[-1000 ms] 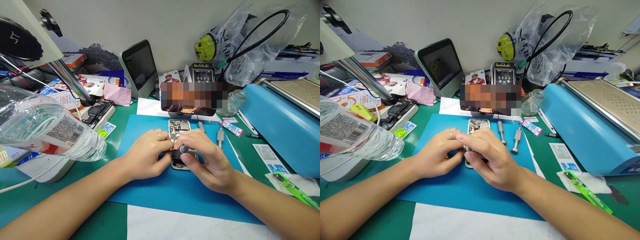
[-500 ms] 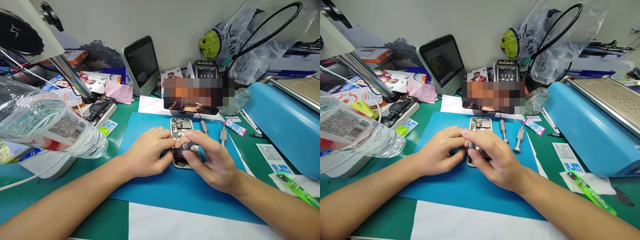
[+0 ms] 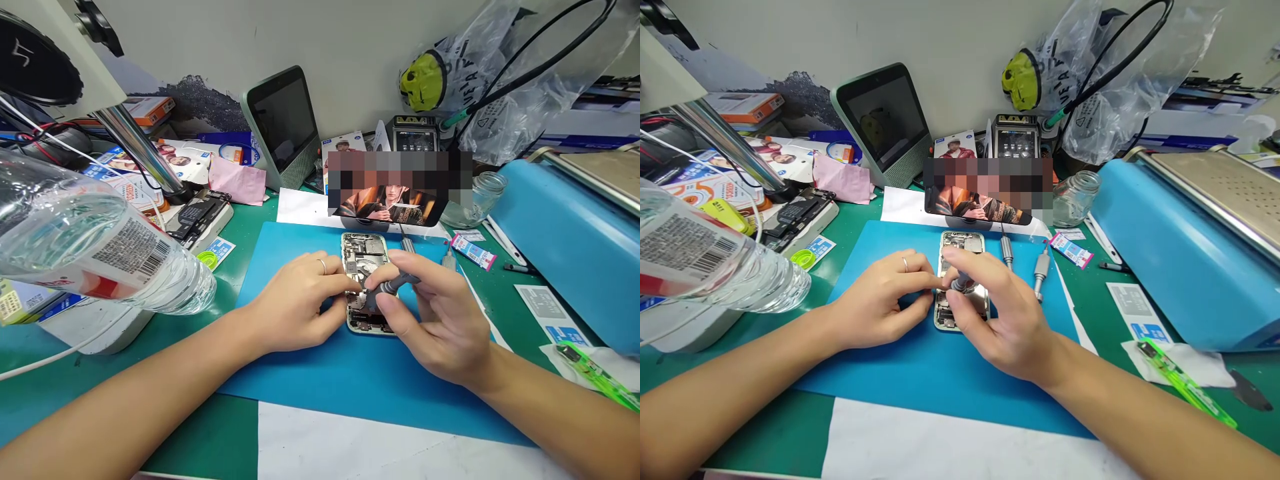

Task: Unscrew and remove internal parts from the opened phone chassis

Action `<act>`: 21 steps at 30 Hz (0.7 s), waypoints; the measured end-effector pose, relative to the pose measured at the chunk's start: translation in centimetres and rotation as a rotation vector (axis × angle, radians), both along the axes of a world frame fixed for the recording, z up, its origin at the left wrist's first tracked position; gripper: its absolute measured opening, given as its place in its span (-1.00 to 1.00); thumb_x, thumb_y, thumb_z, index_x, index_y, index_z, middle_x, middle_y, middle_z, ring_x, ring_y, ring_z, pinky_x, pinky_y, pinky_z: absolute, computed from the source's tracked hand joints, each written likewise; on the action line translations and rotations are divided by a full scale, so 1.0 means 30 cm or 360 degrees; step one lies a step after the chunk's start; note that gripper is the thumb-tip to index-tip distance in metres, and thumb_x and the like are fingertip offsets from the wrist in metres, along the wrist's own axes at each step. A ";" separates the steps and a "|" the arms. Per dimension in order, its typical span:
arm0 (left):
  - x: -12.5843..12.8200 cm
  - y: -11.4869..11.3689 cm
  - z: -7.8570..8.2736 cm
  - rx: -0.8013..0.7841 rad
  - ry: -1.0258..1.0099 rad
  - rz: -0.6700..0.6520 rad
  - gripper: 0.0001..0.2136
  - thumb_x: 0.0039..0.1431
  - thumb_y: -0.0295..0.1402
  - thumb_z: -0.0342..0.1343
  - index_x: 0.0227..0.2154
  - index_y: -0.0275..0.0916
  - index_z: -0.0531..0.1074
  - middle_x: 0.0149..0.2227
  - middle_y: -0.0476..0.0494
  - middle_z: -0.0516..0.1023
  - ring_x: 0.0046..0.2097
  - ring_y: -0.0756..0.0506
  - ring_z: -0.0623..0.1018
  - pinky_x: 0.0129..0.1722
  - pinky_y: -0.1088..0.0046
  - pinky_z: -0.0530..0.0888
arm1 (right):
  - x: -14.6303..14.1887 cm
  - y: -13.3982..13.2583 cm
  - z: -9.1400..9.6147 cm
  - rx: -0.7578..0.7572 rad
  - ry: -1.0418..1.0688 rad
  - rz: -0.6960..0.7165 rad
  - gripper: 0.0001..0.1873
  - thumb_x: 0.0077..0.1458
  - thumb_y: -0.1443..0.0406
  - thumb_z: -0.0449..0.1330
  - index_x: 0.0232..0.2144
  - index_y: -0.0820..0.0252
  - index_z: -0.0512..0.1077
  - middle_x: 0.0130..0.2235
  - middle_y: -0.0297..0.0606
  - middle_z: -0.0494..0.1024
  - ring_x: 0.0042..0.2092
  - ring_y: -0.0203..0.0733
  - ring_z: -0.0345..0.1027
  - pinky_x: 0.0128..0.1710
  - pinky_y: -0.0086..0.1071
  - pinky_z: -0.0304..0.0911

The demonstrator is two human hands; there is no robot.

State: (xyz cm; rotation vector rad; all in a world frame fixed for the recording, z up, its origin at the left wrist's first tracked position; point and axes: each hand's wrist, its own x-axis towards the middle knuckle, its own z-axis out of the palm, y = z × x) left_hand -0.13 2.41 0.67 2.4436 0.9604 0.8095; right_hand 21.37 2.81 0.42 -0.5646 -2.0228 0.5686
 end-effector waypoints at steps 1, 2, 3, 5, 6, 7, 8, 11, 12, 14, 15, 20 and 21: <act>0.000 0.000 0.000 0.0002 0.0001 0.0000 -0.78 0.25 -0.49 0.01 -0.16 -0.25 0.53 -0.32 -0.12 0.47 -0.28 -0.11 0.40 -0.25 0.29 0.32 | 0.000 0.001 -0.001 -0.0003 -0.0007 0.0002 -0.30 0.17 0.53 0.16 0.28 -0.05 0.20 -0.16 -0.23 0.55 -0.15 -0.13 0.49 -0.11 -0.15 0.49; 0.001 0.000 0.000 0.0004 0.0000 -0.0001 -0.78 0.25 -0.49 0.00 -0.16 -0.25 0.54 -0.32 -0.12 0.47 -0.28 -0.11 0.40 -0.25 0.29 0.32 | 0.000 0.001 -0.002 -0.0003 -0.0012 0.0000 -0.30 0.17 0.54 0.16 0.29 -0.05 0.19 -0.16 -0.23 0.54 -0.14 -0.13 0.49 -0.10 -0.15 0.49; 0.001 -0.001 0.000 0.0005 0.0001 -0.0002 -0.77 0.25 -0.50 0.00 -0.16 -0.25 0.54 -0.32 -0.12 0.47 -0.28 -0.11 0.41 -0.25 0.29 0.32 | 0.000 0.001 -0.004 -0.0001 -0.0015 -0.0002 -0.29 0.17 0.54 0.16 0.29 -0.05 0.19 -0.15 -0.23 0.54 -0.13 -0.13 0.49 -0.09 -0.15 0.48; 0.000 -0.003 -0.001 0.0006 -0.0001 -0.0003 -0.77 0.25 -0.50 0.00 -0.15 -0.25 0.54 -0.31 -0.12 0.47 -0.28 -0.11 0.41 -0.25 0.29 0.32 | 0.000 0.000 -0.008 0.0004 -0.0022 -0.0004 -0.29 0.16 0.54 0.17 0.28 -0.03 0.20 -0.14 -0.22 0.54 -0.14 -0.13 0.49 -0.10 -0.16 0.48; 0.000 -0.004 -0.001 0.0006 -0.0002 -0.0004 -0.77 0.25 -0.50 0.00 -0.16 -0.25 0.54 -0.31 -0.12 0.47 -0.28 -0.11 0.41 -0.25 0.29 0.32 | 0.001 0.000 -0.009 0.0002 -0.0024 -0.0007 -0.30 0.16 0.54 0.17 0.28 -0.02 0.21 -0.13 -0.22 0.54 -0.14 -0.13 0.49 -0.10 -0.16 0.48; 0.000 -0.004 -0.001 0.0005 -0.0002 -0.0004 -0.77 0.25 -0.50 0.00 -0.16 -0.26 0.54 -0.31 -0.13 0.47 -0.28 -0.11 0.41 -0.25 0.29 0.32 | 0.001 -0.001 -0.010 0.0001 -0.0025 -0.0011 -0.31 0.16 0.53 0.17 0.27 -0.02 0.21 -0.12 -0.22 0.54 -0.13 -0.13 0.50 -0.10 -0.17 0.48; -0.001 -0.005 -0.002 0.0005 -0.0002 -0.0005 -0.77 0.25 -0.50 0.00 -0.16 -0.26 0.54 -0.31 -0.13 0.47 -0.28 -0.11 0.41 -0.25 0.29 0.32 | 0.001 -0.001 -0.011 0.0000 -0.0024 -0.0016 -0.32 0.17 0.53 0.17 0.27 -0.02 0.22 -0.12 -0.22 0.55 -0.13 -0.12 0.50 -0.10 -0.17 0.48; -0.001 -0.003 -0.003 0.0004 -0.0004 -0.0007 -0.77 0.25 -0.50 0.01 -0.15 -0.25 0.54 -0.31 -0.12 0.47 -0.28 -0.11 0.41 -0.25 0.29 0.32 | 0.002 -0.001 -0.008 0.0007 -0.0007 -0.0023 -0.33 0.17 0.53 0.17 0.26 -0.03 0.22 -0.13 -0.22 0.55 -0.15 -0.11 0.51 -0.11 -0.15 0.48; -0.001 -0.002 -0.004 0.0005 -0.0005 -0.0009 -0.77 0.25 -0.49 0.01 -0.14 -0.25 0.55 -0.31 -0.12 0.47 -0.28 -0.11 0.41 -0.25 0.29 0.32 | 0.003 -0.001 -0.006 0.0016 -0.0007 -0.0019 -0.33 0.17 0.53 0.17 0.27 -0.03 0.22 -0.15 -0.23 0.55 -0.15 -0.11 0.51 -0.11 -0.15 0.48; 0.000 0.000 -0.005 0.0006 -0.0008 -0.0013 -0.76 0.25 -0.49 0.01 -0.14 -0.26 0.55 -0.31 -0.12 0.47 -0.28 -0.12 0.41 -0.25 0.29 0.31 | 0.003 0.000 -0.004 0.0026 -0.0015 -0.0004 -0.30 0.16 0.54 0.17 0.27 -0.02 0.21 -0.16 -0.23 0.55 -0.15 -0.11 0.51 -0.12 -0.15 0.48; 0.001 0.001 -0.006 0.0007 -0.0008 -0.0016 -0.77 0.25 -0.49 0.01 -0.14 -0.27 0.55 -0.31 -0.12 0.47 -0.28 -0.12 0.41 -0.25 0.28 0.31 | 0.003 0.000 -0.003 0.0023 -0.0021 0.0004 -0.29 0.15 0.55 0.17 0.28 -0.02 0.20 -0.15 -0.23 0.55 -0.14 -0.11 0.51 -0.12 -0.15 0.48; 0.002 0.004 -0.007 0.0016 -0.0017 -0.0025 -0.76 0.25 -0.49 0.02 -0.14 -0.30 0.56 -0.31 -0.13 0.47 -0.28 -0.12 0.41 -0.26 0.29 0.30 | 0.005 0.000 -0.007 0.0010 -0.0028 0.0003 -0.26 0.13 0.56 0.18 0.29 -0.04 0.19 -0.11 -0.21 0.55 -0.12 -0.10 0.51 -0.09 -0.14 0.48; 0.002 0.004 -0.007 0.0016 -0.0020 -0.0025 -0.76 0.25 -0.49 0.02 -0.14 -0.30 0.56 -0.31 -0.13 0.47 -0.28 -0.12 0.41 -0.26 0.29 0.30 | 0.006 0.000 -0.008 0.0010 -0.0028 -0.0004 -0.26 0.13 0.55 0.18 0.28 -0.04 0.20 -0.11 -0.21 0.56 -0.12 -0.10 0.52 -0.09 -0.14 0.48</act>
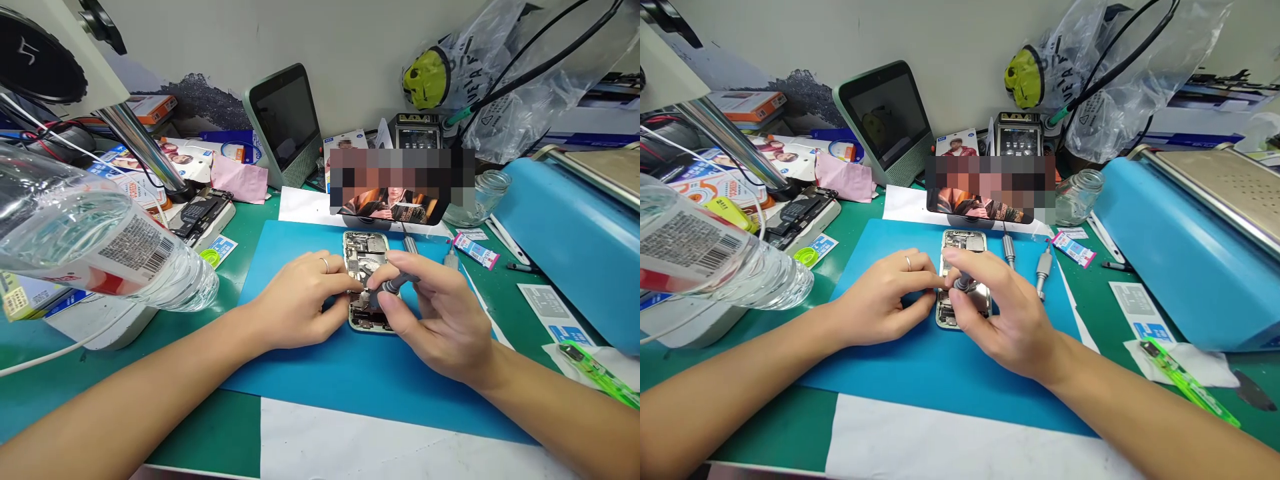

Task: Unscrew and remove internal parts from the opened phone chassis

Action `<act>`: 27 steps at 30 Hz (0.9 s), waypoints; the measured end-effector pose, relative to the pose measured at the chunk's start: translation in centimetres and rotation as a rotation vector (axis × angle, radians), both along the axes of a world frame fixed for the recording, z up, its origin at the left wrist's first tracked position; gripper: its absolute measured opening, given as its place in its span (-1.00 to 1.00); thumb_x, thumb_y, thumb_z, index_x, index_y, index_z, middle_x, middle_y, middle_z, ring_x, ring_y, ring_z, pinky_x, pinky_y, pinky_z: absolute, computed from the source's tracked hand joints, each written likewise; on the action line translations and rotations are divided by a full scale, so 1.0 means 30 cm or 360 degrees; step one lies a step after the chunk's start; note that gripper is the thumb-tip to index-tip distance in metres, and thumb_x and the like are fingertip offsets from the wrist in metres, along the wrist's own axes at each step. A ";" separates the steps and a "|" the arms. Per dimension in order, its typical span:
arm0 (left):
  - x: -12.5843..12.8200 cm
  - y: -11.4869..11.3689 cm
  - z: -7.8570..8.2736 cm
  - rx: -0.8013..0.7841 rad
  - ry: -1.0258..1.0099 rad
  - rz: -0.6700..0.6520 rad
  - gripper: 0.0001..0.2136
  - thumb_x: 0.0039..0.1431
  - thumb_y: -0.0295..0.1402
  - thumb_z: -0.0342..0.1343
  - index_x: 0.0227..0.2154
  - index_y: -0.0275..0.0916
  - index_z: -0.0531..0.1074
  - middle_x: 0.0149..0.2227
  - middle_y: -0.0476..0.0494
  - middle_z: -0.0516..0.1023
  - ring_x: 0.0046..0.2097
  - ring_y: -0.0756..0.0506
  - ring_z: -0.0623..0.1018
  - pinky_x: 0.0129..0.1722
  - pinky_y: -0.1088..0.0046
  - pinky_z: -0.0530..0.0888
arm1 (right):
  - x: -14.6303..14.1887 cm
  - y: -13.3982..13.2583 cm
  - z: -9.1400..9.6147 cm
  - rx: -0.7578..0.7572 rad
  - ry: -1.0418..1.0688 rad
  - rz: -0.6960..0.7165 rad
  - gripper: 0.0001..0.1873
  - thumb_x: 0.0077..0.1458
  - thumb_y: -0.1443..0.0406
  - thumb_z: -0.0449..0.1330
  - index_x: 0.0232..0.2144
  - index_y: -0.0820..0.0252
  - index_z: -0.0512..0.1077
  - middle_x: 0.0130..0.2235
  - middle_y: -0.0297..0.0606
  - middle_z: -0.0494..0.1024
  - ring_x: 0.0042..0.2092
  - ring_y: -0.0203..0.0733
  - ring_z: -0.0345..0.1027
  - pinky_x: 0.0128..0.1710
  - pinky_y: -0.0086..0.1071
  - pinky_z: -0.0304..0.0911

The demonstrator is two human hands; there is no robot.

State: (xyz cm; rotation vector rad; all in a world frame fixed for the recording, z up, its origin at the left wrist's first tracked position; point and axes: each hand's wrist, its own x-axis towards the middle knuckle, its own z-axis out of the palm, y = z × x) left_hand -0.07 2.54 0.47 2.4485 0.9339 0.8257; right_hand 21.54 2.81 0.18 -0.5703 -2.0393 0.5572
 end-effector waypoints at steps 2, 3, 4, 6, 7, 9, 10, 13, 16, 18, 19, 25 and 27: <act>-0.002 -0.001 0.000 0.0000 -0.0003 -0.0001 -0.76 0.25 -0.50 0.02 -0.14 -0.30 0.56 -0.31 -0.12 0.47 -0.28 -0.11 0.42 -0.26 0.29 0.30 | 0.000 0.000 -0.001 -0.0015 -0.0002 -0.0015 -0.28 0.14 0.54 0.19 0.28 -0.05 0.21 -0.11 -0.22 0.57 -0.12 -0.09 0.52 -0.10 -0.14 0.49; -0.003 -0.001 0.000 0.0001 -0.0004 -0.0001 -0.76 0.25 -0.50 0.02 -0.13 -0.30 0.56 -0.31 -0.12 0.47 -0.28 -0.11 0.42 -0.26 0.29 0.30 | 0.000 0.000 -0.001 -0.0025 -0.0001 -0.0022 -0.28 0.14 0.54 0.19 0.27 -0.05 0.21 -0.12 -0.22 0.58 -0.13 -0.09 0.52 -0.11 -0.14 0.49; -0.004 -0.002 0.000 0.0001 -0.0004 -0.0002 -0.76 0.25 -0.50 0.03 -0.13 -0.30 0.56 -0.31 -0.12 0.47 -0.28 -0.12 0.42 -0.26 0.29 0.30 | -0.001 0.000 -0.001 -0.0033 -0.0002 -0.0024 -0.29 0.14 0.53 0.19 0.27 -0.06 0.22 -0.13 -0.23 0.58 -0.13 -0.09 0.52 -0.11 -0.14 0.49; -0.006 -0.003 -0.001 0.0004 -0.0005 -0.0005 -0.76 0.25 -0.50 0.02 -0.13 -0.30 0.56 -0.31 -0.12 0.47 -0.28 -0.12 0.42 -0.26 0.29 0.31 | -0.002 0.000 0.000 -0.0037 -0.0003 -0.0023 -0.29 0.14 0.53 0.19 0.27 -0.06 0.22 -0.15 -0.24 0.57 -0.13 -0.09 0.52 -0.13 -0.15 0.49; -0.006 -0.004 -0.002 0.0006 -0.0008 -0.0008 -0.76 0.25 -0.50 0.02 -0.14 -0.29 0.56 -0.31 -0.12 0.47 -0.27 -0.12 0.43 -0.25 0.29 0.31 | -0.003 0.000 0.000 -0.0037 -0.0004 -0.0020 -0.29 0.14 0.54 0.19 0.27 -0.06 0.22 -0.15 -0.25 0.57 -0.14 -0.10 0.52 -0.13 -0.16 0.49; -0.006 -0.004 -0.004 0.0013 -0.0012 -0.0011 -0.77 0.25 -0.49 0.02 -0.15 -0.29 0.56 -0.30 -0.13 0.48 -0.27 -0.12 0.43 -0.25 0.29 0.31 | -0.004 0.000 0.000 -0.0039 -0.0008 -0.0006 -0.28 0.14 0.55 0.18 0.27 -0.06 0.22 -0.15 -0.25 0.54 -0.14 -0.12 0.51 -0.13 -0.17 0.49; -0.006 -0.004 -0.005 0.0016 -0.0012 -0.0012 -0.77 0.25 -0.49 0.02 -0.15 -0.29 0.56 -0.30 -0.13 0.48 -0.27 -0.12 0.43 -0.25 0.29 0.31 | -0.005 0.000 0.000 -0.0042 -0.0010 0.0001 -0.27 0.14 0.56 0.18 0.27 -0.05 0.21 -0.14 -0.25 0.53 -0.14 -0.13 0.50 -0.12 -0.18 0.48; -0.006 -0.005 -0.005 0.0021 -0.0008 -0.0011 -0.77 0.25 -0.48 0.02 -0.15 -0.29 0.56 -0.31 -0.12 0.48 -0.28 -0.12 0.42 -0.25 0.30 0.31 | -0.006 0.002 0.000 -0.0036 -0.0011 0.0012 -0.26 0.13 0.58 0.17 0.28 -0.04 0.21 -0.15 -0.26 0.52 -0.14 -0.15 0.48 -0.11 -0.19 0.47; -0.006 -0.006 -0.002 0.0009 0.0003 -0.0010 -0.77 0.25 -0.49 0.02 -0.15 -0.30 0.56 -0.32 -0.13 0.47 -0.27 -0.12 0.42 -0.25 0.30 0.31 | -0.006 0.004 0.000 -0.0024 -0.0007 0.0009 -0.26 0.13 0.57 0.18 0.28 -0.05 0.21 -0.16 -0.26 0.54 -0.15 -0.14 0.49 -0.12 -0.17 0.47; -0.005 -0.007 0.001 0.0000 0.0013 -0.0020 -0.77 0.23 -0.49 0.03 -0.16 -0.29 0.57 -0.32 -0.12 0.46 -0.27 -0.12 0.42 -0.25 0.30 0.31 | -0.006 0.005 -0.001 -0.0026 -0.0010 -0.0004 -0.26 0.14 0.56 0.18 0.28 -0.07 0.21 -0.15 -0.25 0.55 -0.13 -0.11 0.50 -0.13 -0.16 0.48; -0.005 -0.007 0.003 -0.0003 0.0020 -0.0031 -0.77 0.23 -0.49 0.03 -0.17 -0.28 0.57 -0.32 -0.12 0.46 -0.28 -0.11 0.41 -0.25 0.30 0.31 | -0.006 0.005 0.000 -0.0030 -0.0012 -0.0011 -0.26 0.14 0.56 0.18 0.28 -0.08 0.21 -0.15 -0.25 0.55 -0.13 -0.11 0.51 -0.13 -0.16 0.49; -0.004 -0.009 0.009 -0.0007 0.0063 -0.0100 -0.75 0.21 -0.47 0.04 -0.14 -0.25 0.59 -0.29 -0.12 0.47 -0.28 -0.11 0.39 -0.25 0.29 0.29 | -0.005 0.002 0.004 -0.0060 0.0013 -0.0035 -0.24 0.13 0.56 0.18 0.28 -0.12 0.21 -0.18 -0.28 0.53 -0.15 -0.13 0.50 -0.11 -0.17 0.49; -0.004 -0.010 0.010 -0.0020 0.0065 -0.0101 -0.74 0.21 -0.47 0.03 -0.14 -0.25 0.59 -0.28 -0.12 0.47 -0.28 -0.11 0.40 -0.25 0.29 0.30 | -0.005 0.002 0.004 -0.0066 0.0010 -0.0036 -0.23 0.13 0.57 0.17 0.29 -0.12 0.20 -0.17 -0.28 0.52 -0.15 -0.14 0.49 -0.10 -0.18 0.48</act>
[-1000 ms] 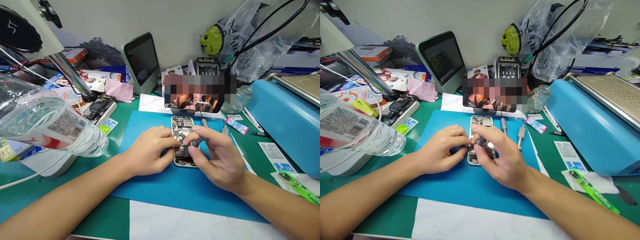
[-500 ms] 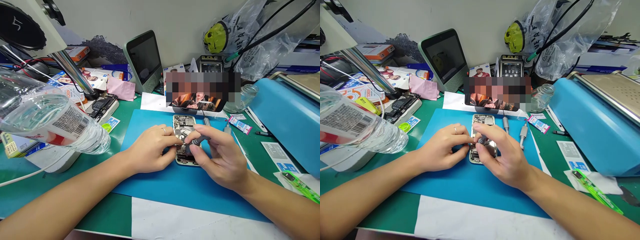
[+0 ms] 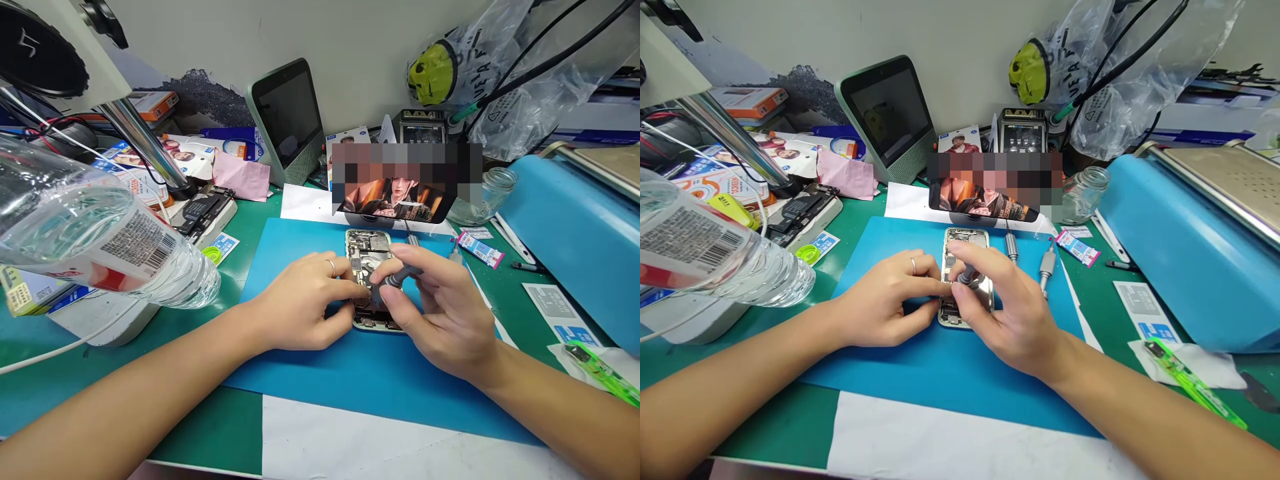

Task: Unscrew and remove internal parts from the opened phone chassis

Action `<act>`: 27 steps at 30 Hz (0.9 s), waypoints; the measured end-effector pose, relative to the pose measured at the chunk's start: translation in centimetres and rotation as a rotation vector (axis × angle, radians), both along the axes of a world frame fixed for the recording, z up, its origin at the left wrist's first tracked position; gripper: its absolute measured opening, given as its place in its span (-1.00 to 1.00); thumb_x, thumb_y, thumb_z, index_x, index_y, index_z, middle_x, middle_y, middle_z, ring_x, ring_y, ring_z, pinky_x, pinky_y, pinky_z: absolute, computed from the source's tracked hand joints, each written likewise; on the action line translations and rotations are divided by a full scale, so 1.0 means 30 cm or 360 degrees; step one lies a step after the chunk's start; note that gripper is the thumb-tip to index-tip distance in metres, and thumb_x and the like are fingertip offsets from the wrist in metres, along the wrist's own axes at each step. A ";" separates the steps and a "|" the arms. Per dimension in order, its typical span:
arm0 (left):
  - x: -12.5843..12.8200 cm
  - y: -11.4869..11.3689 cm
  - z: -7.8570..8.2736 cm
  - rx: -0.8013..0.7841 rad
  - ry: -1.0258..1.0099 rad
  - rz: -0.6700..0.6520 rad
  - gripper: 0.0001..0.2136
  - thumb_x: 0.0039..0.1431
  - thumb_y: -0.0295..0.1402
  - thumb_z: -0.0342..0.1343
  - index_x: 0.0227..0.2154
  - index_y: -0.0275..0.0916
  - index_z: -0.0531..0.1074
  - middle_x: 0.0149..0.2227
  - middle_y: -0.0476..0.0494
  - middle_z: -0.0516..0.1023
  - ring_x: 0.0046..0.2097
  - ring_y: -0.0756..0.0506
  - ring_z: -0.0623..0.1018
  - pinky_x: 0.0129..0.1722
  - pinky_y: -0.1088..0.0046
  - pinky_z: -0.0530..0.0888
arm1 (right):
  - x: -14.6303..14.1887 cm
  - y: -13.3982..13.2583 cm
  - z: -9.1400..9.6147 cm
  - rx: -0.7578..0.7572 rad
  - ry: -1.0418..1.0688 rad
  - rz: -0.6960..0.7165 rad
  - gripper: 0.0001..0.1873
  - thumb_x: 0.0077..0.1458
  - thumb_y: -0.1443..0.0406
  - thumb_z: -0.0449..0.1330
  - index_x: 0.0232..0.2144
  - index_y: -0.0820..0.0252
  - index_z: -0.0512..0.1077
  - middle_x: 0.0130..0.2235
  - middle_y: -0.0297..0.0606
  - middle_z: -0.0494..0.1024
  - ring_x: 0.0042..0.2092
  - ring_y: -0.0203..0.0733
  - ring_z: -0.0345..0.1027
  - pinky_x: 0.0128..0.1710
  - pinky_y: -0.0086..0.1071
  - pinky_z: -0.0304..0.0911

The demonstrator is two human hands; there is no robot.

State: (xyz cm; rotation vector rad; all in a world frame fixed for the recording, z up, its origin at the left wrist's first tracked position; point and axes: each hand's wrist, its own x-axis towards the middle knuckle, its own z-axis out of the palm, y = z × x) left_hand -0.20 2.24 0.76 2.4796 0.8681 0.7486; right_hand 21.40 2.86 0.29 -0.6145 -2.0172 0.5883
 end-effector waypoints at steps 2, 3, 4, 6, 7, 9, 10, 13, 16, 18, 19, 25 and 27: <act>0.000 -0.001 0.000 -0.0017 0.0003 -0.0004 -0.73 0.21 -0.47 0.03 -0.13 -0.25 0.59 -0.27 -0.13 0.48 -0.28 -0.11 0.40 -0.24 0.28 0.30 | 0.000 0.001 -0.002 -0.0004 -0.0002 0.0007 -0.22 0.13 0.58 0.17 0.30 -0.12 0.19 -0.16 -0.28 0.50 -0.14 -0.16 0.48 -0.10 -0.20 0.48; 0.000 -0.001 0.000 -0.0023 0.0003 -0.0007 -0.73 0.21 -0.47 0.03 -0.13 -0.25 0.59 -0.26 -0.13 0.49 -0.27 -0.12 0.41 -0.23 0.28 0.30 | 0.000 0.001 -0.002 -0.0004 0.0003 0.0008 -0.22 0.13 0.59 0.16 0.30 -0.12 0.19 -0.16 -0.28 0.49 -0.15 -0.17 0.48 -0.10 -0.20 0.48; 0.000 -0.001 -0.001 -0.0028 0.0005 -0.0013 -0.73 0.21 -0.47 0.03 -0.13 -0.25 0.60 -0.25 -0.13 0.50 -0.26 -0.12 0.41 -0.23 0.28 0.31 | -0.001 0.002 -0.003 -0.0003 0.0010 0.0008 -0.22 0.13 0.59 0.17 0.30 -0.11 0.19 -0.16 -0.29 0.49 -0.15 -0.17 0.47 -0.10 -0.21 0.48; 0.000 0.000 -0.002 -0.0032 0.0012 -0.0019 -0.73 0.20 -0.47 0.03 -0.13 -0.25 0.60 -0.24 -0.14 0.50 -0.25 -0.12 0.42 -0.23 0.27 0.31 | -0.002 0.002 -0.004 -0.0008 0.0020 0.0002 -0.23 0.14 0.58 0.16 0.29 -0.11 0.20 -0.17 -0.29 0.48 -0.15 -0.18 0.47 -0.11 -0.21 0.48; 0.000 0.001 -0.003 -0.0032 0.0017 -0.0020 -0.73 0.20 -0.46 0.03 -0.14 -0.25 0.60 -0.24 -0.14 0.50 -0.25 -0.13 0.42 -0.23 0.27 0.31 | -0.003 0.002 -0.004 -0.0009 0.0025 -0.0002 -0.24 0.15 0.58 0.16 0.29 -0.11 0.20 -0.17 -0.29 0.48 -0.16 -0.18 0.47 -0.12 -0.22 0.49; 0.000 0.002 -0.003 -0.0030 0.0033 -0.0013 -0.73 0.21 -0.46 0.03 -0.14 -0.24 0.60 -0.24 -0.14 0.50 -0.25 -0.13 0.42 -0.24 0.27 0.30 | -0.004 0.001 -0.004 -0.0013 0.0025 -0.0011 -0.26 0.16 0.57 0.15 0.28 -0.12 0.20 -0.17 -0.28 0.49 -0.16 -0.18 0.47 -0.14 -0.24 0.50; 0.000 0.002 -0.003 -0.0030 0.0038 -0.0011 -0.73 0.21 -0.46 0.03 -0.15 -0.24 0.60 -0.25 -0.14 0.50 -0.25 -0.13 0.41 -0.24 0.27 0.30 | -0.005 0.001 -0.003 -0.0013 0.0021 -0.0014 -0.26 0.17 0.57 0.15 0.28 -0.12 0.20 -0.18 -0.28 0.49 -0.16 -0.18 0.47 -0.16 -0.25 0.50; -0.001 0.001 -0.002 -0.0031 0.0050 -0.0011 -0.73 0.20 -0.46 0.03 -0.15 -0.23 0.60 -0.25 -0.14 0.49 -0.26 -0.12 0.42 -0.24 0.28 0.31 | -0.005 0.000 -0.003 -0.0013 0.0013 -0.0014 -0.27 0.17 0.55 0.15 0.28 -0.13 0.20 -0.17 -0.27 0.49 -0.16 -0.17 0.47 -0.23 -0.28 0.51; -0.001 0.001 -0.001 -0.0031 0.0064 -0.0015 -0.73 0.21 -0.46 0.03 -0.14 -0.22 0.60 -0.25 -0.14 0.49 -0.26 -0.13 0.42 -0.25 0.28 0.32 | -0.005 0.000 -0.004 -0.0016 0.0012 -0.0009 -0.27 0.17 0.55 0.16 0.28 -0.13 0.20 -0.17 -0.26 0.49 -0.16 -0.16 0.47 -0.25 -0.28 0.52; -0.001 0.002 -0.001 -0.0028 0.0068 -0.0016 -0.73 0.21 -0.45 0.03 -0.14 -0.22 0.60 -0.26 -0.14 0.49 -0.26 -0.12 0.42 -0.25 0.28 0.32 | -0.004 -0.001 -0.005 -0.0020 0.0017 -0.0014 -0.27 0.17 0.56 0.16 0.28 -0.14 0.20 -0.16 -0.26 0.49 -0.16 -0.16 0.47 -0.24 -0.27 0.52; -0.001 0.003 -0.001 -0.0027 0.0069 -0.0016 -0.73 0.21 -0.45 0.03 -0.15 -0.21 0.60 -0.27 -0.14 0.49 -0.26 -0.12 0.42 -0.25 0.28 0.32 | -0.004 -0.001 -0.005 -0.0025 0.0021 -0.0020 -0.27 0.17 0.56 0.16 0.28 -0.14 0.21 -0.16 -0.26 0.50 -0.15 -0.16 0.48 -0.24 -0.27 0.52; -0.001 0.004 -0.001 -0.0020 0.0070 -0.0008 -0.74 0.21 -0.46 0.03 -0.15 -0.22 0.60 -0.27 -0.13 0.50 -0.26 -0.12 0.42 -0.24 0.28 0.32 | -0.003 -0.003 -0.006 -0.0042 0.0027 -0.0042 -0.28 0.17 0.55 0.16 0.27 -0.14 0.22 -0.16 -0.28 0.50 -0.15 -0.17 0.47 -0.21 -0.27 0.51; -0.002 0.003 0.000 -0.0016 0.0068 -0.0010 -0.74 0.21 -0.46 0.03 -0.15 -0.22 0.60 -0.27 -0.13 0.49 -0.26 -0.12 0.42 -0.24 0.28 0.32 | -0.003 -0.002 -0.006 -0.0037 0.0027 -0.0041 -0.28 0.17 0.55 0.17 0.27 -0.13 0.22 -0.16 -0.28 0.50 -0.16 -0.18 0.47 -0.19 -0.27 0.51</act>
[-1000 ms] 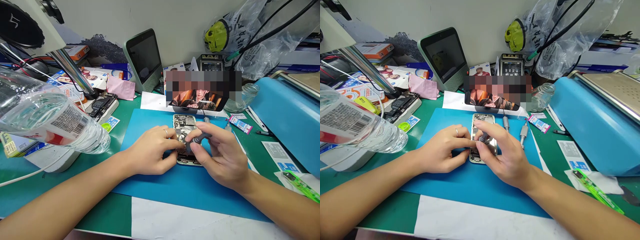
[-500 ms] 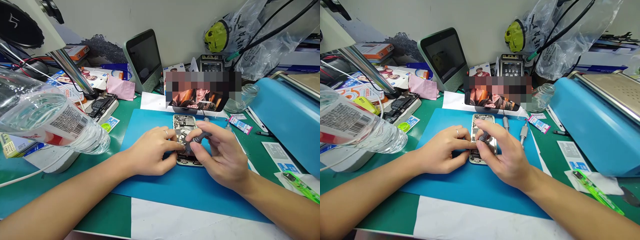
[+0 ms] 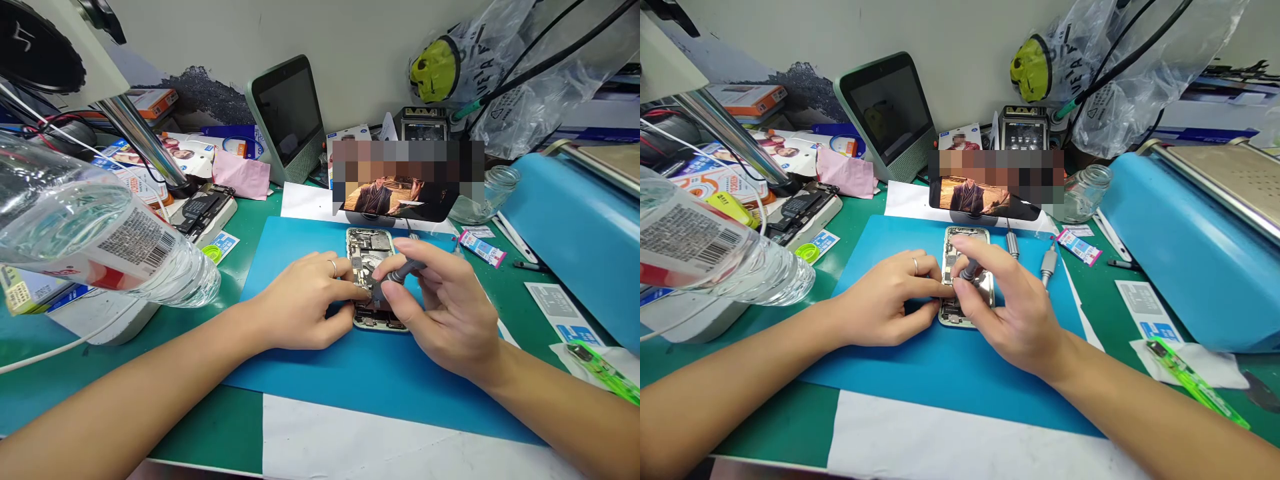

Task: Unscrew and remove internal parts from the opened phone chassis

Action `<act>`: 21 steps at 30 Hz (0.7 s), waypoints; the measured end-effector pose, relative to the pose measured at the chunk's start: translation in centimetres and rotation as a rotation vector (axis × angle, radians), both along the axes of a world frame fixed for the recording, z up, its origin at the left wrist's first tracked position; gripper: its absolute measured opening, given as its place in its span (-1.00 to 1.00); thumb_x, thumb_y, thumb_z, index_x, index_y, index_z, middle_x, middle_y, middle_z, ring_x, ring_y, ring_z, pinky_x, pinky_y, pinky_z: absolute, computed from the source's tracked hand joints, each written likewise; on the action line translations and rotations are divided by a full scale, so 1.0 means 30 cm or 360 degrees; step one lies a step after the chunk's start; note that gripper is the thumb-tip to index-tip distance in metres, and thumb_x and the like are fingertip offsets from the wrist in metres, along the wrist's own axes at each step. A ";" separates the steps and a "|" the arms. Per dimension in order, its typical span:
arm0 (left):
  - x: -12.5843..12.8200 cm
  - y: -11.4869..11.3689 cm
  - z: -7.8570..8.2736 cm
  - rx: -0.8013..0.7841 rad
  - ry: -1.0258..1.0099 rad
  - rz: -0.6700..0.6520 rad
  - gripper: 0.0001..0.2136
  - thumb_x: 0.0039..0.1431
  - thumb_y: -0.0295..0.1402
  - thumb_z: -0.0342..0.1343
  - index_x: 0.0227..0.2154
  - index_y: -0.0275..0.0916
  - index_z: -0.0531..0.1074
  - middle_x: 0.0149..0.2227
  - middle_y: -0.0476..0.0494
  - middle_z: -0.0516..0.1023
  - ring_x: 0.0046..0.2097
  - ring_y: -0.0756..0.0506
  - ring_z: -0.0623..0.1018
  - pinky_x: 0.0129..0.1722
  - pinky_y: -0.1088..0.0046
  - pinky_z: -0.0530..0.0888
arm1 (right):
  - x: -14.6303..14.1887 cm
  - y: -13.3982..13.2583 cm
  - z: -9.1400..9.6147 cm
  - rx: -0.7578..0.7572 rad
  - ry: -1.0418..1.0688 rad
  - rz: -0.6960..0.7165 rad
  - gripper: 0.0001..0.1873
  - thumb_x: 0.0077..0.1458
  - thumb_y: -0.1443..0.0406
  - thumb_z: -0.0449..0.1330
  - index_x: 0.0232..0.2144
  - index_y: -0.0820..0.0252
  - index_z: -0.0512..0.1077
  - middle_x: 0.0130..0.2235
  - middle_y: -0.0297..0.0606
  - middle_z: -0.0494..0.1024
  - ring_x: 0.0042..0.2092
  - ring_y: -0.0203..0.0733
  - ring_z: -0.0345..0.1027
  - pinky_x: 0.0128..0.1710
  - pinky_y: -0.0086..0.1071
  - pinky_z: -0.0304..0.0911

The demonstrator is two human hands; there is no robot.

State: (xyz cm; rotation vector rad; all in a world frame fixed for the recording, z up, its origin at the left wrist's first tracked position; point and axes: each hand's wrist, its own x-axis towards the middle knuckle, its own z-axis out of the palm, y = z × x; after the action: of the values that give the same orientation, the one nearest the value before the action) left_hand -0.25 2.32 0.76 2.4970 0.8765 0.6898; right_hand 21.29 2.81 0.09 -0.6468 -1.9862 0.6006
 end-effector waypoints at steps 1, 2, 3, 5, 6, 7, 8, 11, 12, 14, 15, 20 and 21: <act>-0.001 0.000 0.000 0.0002 0.0000 -0.0001 -0.74 0.21 -0.46 0.03 -0.15 -0.23 0.60 -0.28 -0.13 0.49 -0.26 -0.12 0.42 -0.25 0.28 0.32 | 0.000 0.001 0.000 0.0005 0.0002 0.0002 -0.28 0.17 0.55 0.17 0.27 -0.13 0.22 -0.16 -0.29 0.50 -0.17 -0.19 0.47 -0.19 -0.27 0.51; -0.001 0.000 0.001 0.0006 0.0001 0.0000 -0.74 0.21 -0.46 0.03 -0.15 -0.23 0.60 -0.28 -0.13 0.49 -0.27 -0.12 0.41 -0.25 0.28 0.32 | 0.000 0.002 -0.001 0.0011 0.0004 0.0003 -0.28 0.17 0.55 0.17 0.28 -0.13 0.22 -0.16 -0.29 0.51 -0.17 -0.19 0.48 -0.19 -0.27 0.51; -0.002 0.000 0.001 0.0006 0.0003 -0.0004 -0.73 0.21 -0.46 0.03 -0.14 -0.23 0.60 -0.29 -0.13 0.49 -0.27 -0.12 0.41 -0.26 0.28 0.31 | -0.001 0.003 -0.001 0.0018 0.0009 0.0003 -0.29 0.17 0.54 0.18 0.28 -0.13 0.22 -0.15 -0.29 0.51 -0.16 -0.18 0.48 -0.19 -0.27 0.51; -0.003 0.000 0.000 0.0011 0.0004 -0.0004 -0.73 0.21 -0.47 0.03 -0.14 -0.24 0.60 -0.29 -0.13 0.48 -0.27 -0.12 0.41 -0.26 0.28 0.31 | -0.002 0.004 -0.002 0.0021 0.0011 -0.0002 -0.30 0.18 0.53 0.18 0.27 -0.13 0.22 -0.15 -0.29 0.52 -0.16 -0.17 0.49 -0.20 -0.27 0.51; -0.003 0.000 0.000 0.0013 0.0005 -0.0002 -0.73 0.21 -0.47 0.03 -0.14 -0.24 0.60 -0.29 -0.13 0.48 -0.27 -0.12 0.41 -0.27 0.28 0.31 | -0.002 0.004 -0.002 0.0023 0.0011 -0.0006 -0.30 0.18 0.52 0.18 0.27 -0.13 0.23 -0.15 -0.29 0.53 -0.16 -0.17 0.50 -0.20 -0.27 0.52; -0.003 0.001 0.000 0.0015 0.0005 0.0000 -0.74 0.21 -0.47 0.03 -0.14 -0.24 0.60 -0.29 -0.14 0.49 -0.27 -0.12 0.41 -0.27 0.28 0.31 | -0.002 0.004 -0.002 0.0026 0.0010 -0.0012 -0.30 0.18 0.52 0.18 0.27 -0.13 0.23 -0.16 -0.29 0.53 -0.17 -0.17 0.50 -0.19 -0.26 0.52; -0.004 0.002 0.000 0.0015 0.0007 0.0002 -0.74 0.21 -0.46 0.03 -0.14 -0.23 0.60 -0.28 -0.14 0.49 -0.27 -0.12 0.41 -0.26 0.28 0.31 | -0.003 0.003 -0.001 0.0036 0.0012 -0.0018 -0.31 0.17 0.52 0.19 0.26 -0.14 0.24 -0.17 -0.29 0.53 -0.17 -0.17 0.50 -0.19 -0.26 0.52; -0.003 0.005 -0.001 0.0009 0.0018 0.0000 -0.74 0.22 -0.46 0.03 -0.15 -0.22 0.60 -0.28 -0.13 0.48 -0.27 -0.12 0.41 -0.26 0.28 0.31 | -0.002 0.002 0.002 0.0081 0.0026 -0.0018 -0.30 0.16 0.53 0.19 0.26 -0.12 0.25 -0.19 -0.29 0.53 -0.19 -0.16 0.50 -0.19 -0.24 0.52; -0.003 0.006 -0.001 0.0007 0.0018 -0.0002 -0.74 0.22 -0.46 0.03 -0.15 -0.22 0.60 -0.28 -0.14 0.48 -0.26 -0.12 0.42 -0.26 0.28 0.31 | -0.002 0.001 0.003 0.0089 0.0028 -0.0012 -0.30 0.16 0.53 0.19 0.26 -0.11 0.25 -0.20 -0.29 0.53 -0.20 -0.16 0.50 -0.19 -0.23 0.52; -0.003 0.006 -0.002 0.0008 0.0024 -0.0002 -0.74 0.23 -0.46 0.02 -0.15 -0.22 0.59 -0.28 -0.14 0.48 -0.26 -0.12 0.42 -0.26 0.28 0.31 | -0.001 0.000 0.004 0.0084 0.0027 -0.0006 -0.31 0.16 0.53 0.19 0.26 -0.10 0.25 -0.20 -0.29 0.53 -0.20 -0.15 0.50 -0.20 -0.23 0.53; -0.003 0.005 -0.002 0.0008 0.0026 0.0001 -0.74 0.23 -0.46 0.02 -0.15 -0.22 0.59 -0.28 -0.14 0.48 -0.26 -0.12 0.42 -0.26 0.28 0.31 | -0.001 0.000 0.004 0.0079 0.0023 -0.0010 -0.31 0.16 0.52 0.19 0.25 -0.10 0.26 -0.20 -0.28 0.53 -0.20 -0.15 0.50 -0.20 -0.23 0.53; -0.002 0.001 -0.002 0.0012 0.0046 0.0005 -0.75 0.25 -0.45 0.02 -0.14 -0.20 0.59 -0.28 -0.13 0.48 -0.26 -0.12 0.42 -0.26 0.29 0.31 | -0.002 -0.004 0.002 0.0069 0.0021 -0.0048 -0.34 0.17 0.51 0.20 0.24 -0.11 0.27 -0.18 -0.28 0.55 -0.20 -0.13 0.51 -0.22 -0.22 0.53; -0.002 0.001 -0.001 0.0016 0.0047 0.0005 -0.75 0.25 -0.44 0.03 -0.14 -0.20 0.59 -0.28 -0.14 0.48 -0.26 -0.12 0.42 -0.25 0.29 0.31 | -0.002 -0.004 0.002 0.0068 0.0019 -0.0048 -0.33 0.17 0.51 0.20 0.24 -0.11 0.27 -0.19 -0.28 0.55 -0.20 -0.14 0.51 -0.22 -0.22 0.53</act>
State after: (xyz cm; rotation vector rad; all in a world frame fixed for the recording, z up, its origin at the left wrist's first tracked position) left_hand -0.31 2.34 0.71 2.5213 0.8894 0.6618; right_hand 21.23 2.68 0.14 -0.6444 -1.9696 0.5413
